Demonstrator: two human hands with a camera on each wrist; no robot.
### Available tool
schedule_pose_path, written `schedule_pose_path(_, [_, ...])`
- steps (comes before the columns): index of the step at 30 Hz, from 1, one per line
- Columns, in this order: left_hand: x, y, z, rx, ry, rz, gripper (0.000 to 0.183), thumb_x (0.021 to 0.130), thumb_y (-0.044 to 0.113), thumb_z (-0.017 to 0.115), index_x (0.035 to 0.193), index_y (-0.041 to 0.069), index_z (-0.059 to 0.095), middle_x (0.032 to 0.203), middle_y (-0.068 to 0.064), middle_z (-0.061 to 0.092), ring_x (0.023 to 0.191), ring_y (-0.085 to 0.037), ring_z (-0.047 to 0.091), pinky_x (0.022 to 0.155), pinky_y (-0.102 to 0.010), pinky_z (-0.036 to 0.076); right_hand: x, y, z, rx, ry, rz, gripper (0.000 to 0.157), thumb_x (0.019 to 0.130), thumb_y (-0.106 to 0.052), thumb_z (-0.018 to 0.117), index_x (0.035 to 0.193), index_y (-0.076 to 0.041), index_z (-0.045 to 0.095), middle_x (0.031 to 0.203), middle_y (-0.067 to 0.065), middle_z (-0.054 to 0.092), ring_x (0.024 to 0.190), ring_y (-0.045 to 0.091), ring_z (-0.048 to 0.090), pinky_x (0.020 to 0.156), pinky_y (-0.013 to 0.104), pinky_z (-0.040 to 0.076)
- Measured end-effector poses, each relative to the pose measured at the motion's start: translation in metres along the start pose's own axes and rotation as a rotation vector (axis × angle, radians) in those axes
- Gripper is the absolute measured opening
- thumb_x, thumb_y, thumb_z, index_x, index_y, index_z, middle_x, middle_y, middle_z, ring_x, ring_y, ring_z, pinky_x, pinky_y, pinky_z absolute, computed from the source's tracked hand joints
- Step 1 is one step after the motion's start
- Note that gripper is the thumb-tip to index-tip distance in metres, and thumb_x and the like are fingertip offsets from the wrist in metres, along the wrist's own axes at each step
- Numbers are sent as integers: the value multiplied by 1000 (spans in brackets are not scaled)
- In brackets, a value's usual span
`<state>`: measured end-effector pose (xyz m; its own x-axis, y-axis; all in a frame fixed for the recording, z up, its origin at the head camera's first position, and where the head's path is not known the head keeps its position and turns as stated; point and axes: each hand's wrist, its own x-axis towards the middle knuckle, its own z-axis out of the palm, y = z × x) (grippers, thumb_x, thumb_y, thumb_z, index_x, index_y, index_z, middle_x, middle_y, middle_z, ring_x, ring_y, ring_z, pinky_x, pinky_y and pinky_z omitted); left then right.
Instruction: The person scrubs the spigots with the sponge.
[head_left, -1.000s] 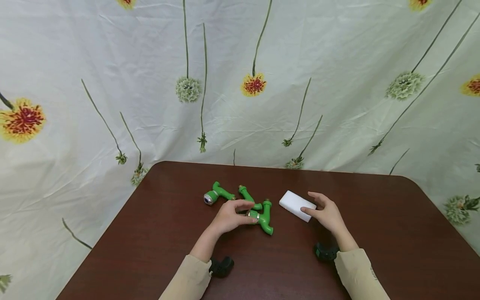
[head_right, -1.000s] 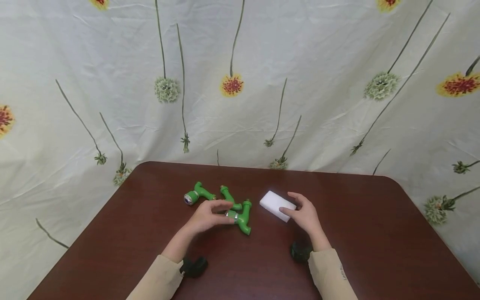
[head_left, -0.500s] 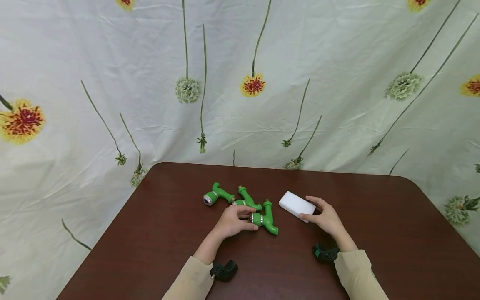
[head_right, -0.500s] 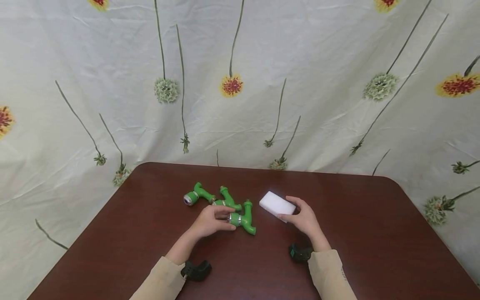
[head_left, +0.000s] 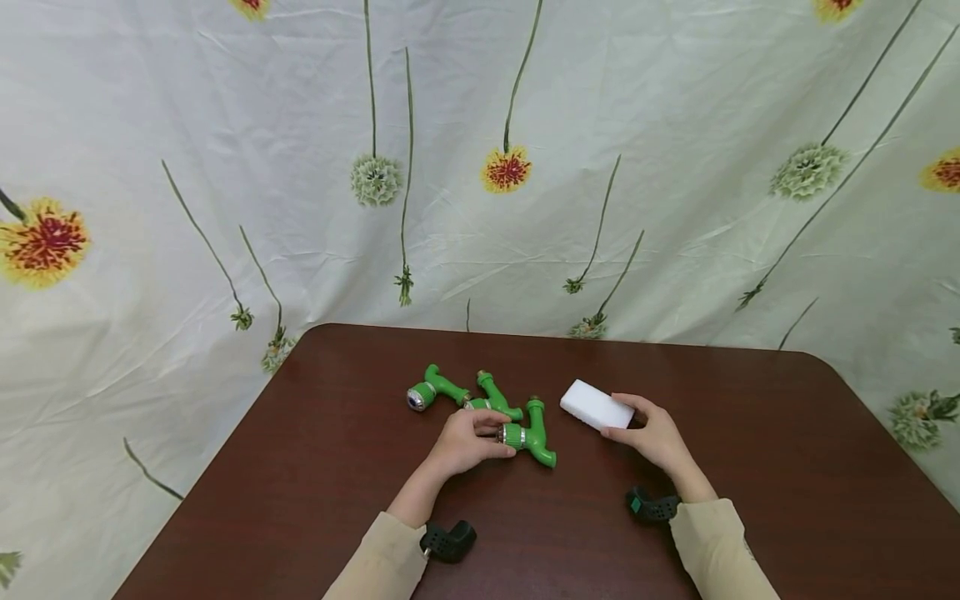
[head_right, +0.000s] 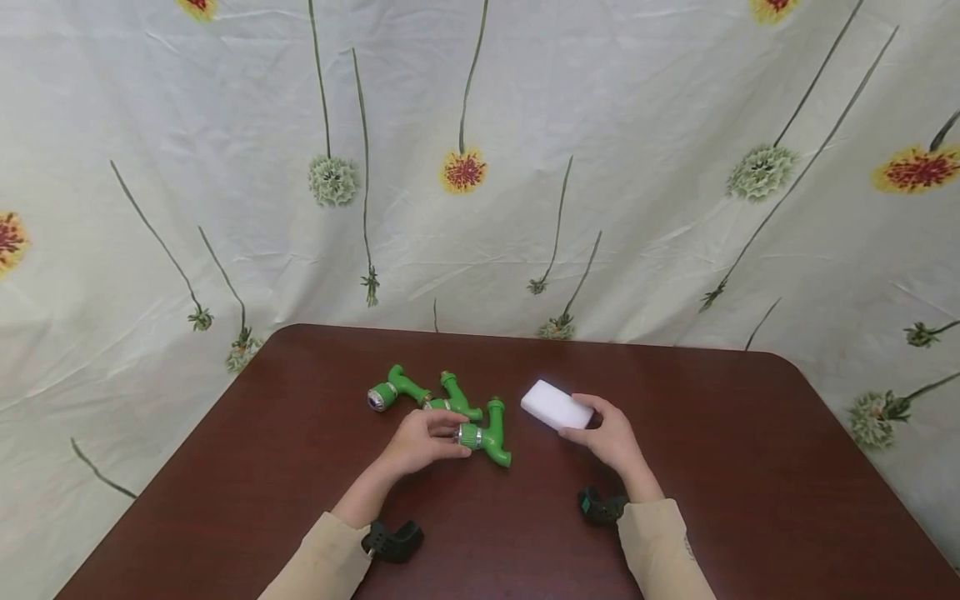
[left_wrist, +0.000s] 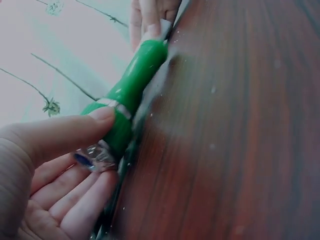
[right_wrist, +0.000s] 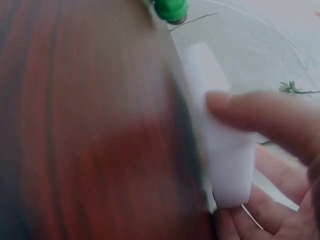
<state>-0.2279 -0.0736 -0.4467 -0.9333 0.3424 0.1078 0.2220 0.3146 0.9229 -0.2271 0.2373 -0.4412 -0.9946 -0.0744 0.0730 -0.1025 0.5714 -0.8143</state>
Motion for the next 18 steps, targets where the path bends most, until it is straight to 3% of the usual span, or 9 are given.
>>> schedule_pose_path(5, [0, 5, 2, -51, 57, 49, 41, 73, 7, 80, 111, 2, 67, 106, -14, 67, 98, -26, 65, 77, -30, 55, 1, -6, -4, -13, 21, -22, 61, 79, -25, 76, 130, -1, 53, 128, 22, 52, 104, 34, 56, 77, 35, 49])
schedule_pose_path(13, [-8, 40, -4, -118, 123, 95, 41, 74, 0, 77, 112, -6, 64, 103, -20, 65, 91, -36, 66, 75, -33, 56, -1, -21, -11, -89, 83, -94, 55, 80, -26, 76, 126, -3, 57, 128, 21, 51, 108, 33, 50, 81, 41, 45])
schedule_pose_path(18, [-3, 35, -9, -131, 164, 94, 42, 72, 5, 80, 112, 1, 66, 101, -14, 67, 88, -30, 68, 75, -31, 56, -4, -38, -17, -56, 110, -150, 51, 81, -22, 75, 126, -5, 58, 130, 18, 50, 113, 34, 48, 88, 49, 43])
